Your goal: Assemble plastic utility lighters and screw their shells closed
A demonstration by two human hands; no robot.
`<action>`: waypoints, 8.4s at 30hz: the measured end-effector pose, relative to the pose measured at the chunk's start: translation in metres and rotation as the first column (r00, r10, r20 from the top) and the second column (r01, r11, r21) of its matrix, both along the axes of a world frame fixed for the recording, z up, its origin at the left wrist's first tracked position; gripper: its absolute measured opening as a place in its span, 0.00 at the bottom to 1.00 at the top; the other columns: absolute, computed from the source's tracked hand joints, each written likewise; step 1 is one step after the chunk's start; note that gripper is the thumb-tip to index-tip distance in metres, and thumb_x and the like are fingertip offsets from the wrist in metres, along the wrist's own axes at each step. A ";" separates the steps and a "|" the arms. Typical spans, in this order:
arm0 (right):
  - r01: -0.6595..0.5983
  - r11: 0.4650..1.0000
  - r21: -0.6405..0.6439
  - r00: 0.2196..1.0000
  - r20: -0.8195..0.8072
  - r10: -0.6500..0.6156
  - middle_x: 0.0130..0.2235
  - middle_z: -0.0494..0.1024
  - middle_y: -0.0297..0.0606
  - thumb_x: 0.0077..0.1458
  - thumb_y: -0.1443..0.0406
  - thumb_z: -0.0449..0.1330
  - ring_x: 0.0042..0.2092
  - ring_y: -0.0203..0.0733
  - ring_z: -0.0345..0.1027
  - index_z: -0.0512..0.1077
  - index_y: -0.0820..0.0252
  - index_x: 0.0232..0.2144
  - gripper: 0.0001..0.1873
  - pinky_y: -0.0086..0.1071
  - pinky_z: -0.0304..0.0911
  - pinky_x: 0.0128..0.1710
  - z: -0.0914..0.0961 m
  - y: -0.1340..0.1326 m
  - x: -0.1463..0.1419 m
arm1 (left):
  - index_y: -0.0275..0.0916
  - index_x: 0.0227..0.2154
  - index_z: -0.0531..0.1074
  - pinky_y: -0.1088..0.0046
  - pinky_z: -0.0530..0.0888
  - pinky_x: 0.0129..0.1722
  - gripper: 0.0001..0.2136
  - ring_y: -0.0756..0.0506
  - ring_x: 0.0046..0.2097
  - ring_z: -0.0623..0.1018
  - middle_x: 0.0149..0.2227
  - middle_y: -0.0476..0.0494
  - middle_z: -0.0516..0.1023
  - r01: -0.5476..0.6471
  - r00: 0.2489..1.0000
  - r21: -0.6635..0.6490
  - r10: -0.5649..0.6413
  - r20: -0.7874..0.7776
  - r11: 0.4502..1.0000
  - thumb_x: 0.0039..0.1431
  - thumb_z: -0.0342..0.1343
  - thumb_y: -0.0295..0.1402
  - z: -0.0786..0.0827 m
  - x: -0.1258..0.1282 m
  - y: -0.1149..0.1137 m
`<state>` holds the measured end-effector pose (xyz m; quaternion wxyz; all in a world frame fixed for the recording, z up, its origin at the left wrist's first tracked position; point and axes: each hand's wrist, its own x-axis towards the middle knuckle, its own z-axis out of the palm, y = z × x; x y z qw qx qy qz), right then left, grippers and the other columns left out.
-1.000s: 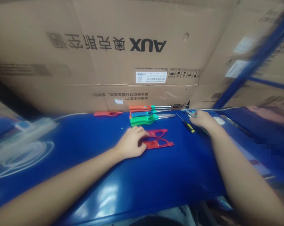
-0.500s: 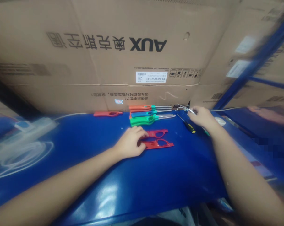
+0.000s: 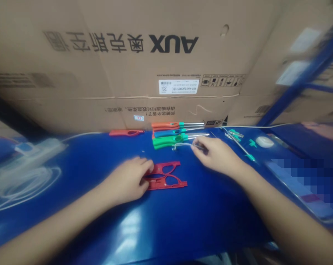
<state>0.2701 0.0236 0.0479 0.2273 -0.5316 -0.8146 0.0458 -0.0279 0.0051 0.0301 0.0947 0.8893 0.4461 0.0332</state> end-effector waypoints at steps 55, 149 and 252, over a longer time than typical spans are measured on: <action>-0.319 0.941 -0.110 0.944 0.048 0.326 0.36 0.82 0.36 0.68 0.59 0.54 0.33 0.41 0.76 0.69 0.56 0.42 0.08 0.31 0.64 0.31 -0.006 -0.025 -0.022 | 0.43 0.44 0.78 0.64 0.66 0.45 0.12 0.42 0.46 0.73 0.45 0.44 0.78 0.127 0.956 0.223 -0.180 0.234 0.967 0.62 0.61 0.43 -0.025 -0.005 -0.005; -0.341 0.842 -0.418 0.813 0.318 0.487 0.35 0.72 0.37 0.67 0.70 0.53 0.32 0.36 0.64 0.76 0.63 0.32 0.14 0.33 0.50 0.30 -0.002 -0.042 -0.040 | 0.38 0.44 0.79 0.73 0.76 0.40 0.09 0.47 0.40 0.81 0.39 0.44 0.81 0.195 0.874 0.167 -0.248 0.417 0.966 0.67 0.55 0.29 -0.029 -0.004 -0.001; -0.394 0.836 -0.382 0.919 -0.141 0.368 0.41 0.70 0.36 0.55 0.68 0.64 0.32 0.32 0.62 0.73 0.58 0.43 0.12 0.28 0.58 0.33 -0.023 -0.035 -0.048 | 0.37 0.37 0.79 0.76 0.73 0.36 0.06 0.49 0.35 0.79 0.35 0.47 0.83 0.128 0.857 0.040 -0.131 0.498 0.991 0.64 0.57 0.28 -0.026 0.002 -0.008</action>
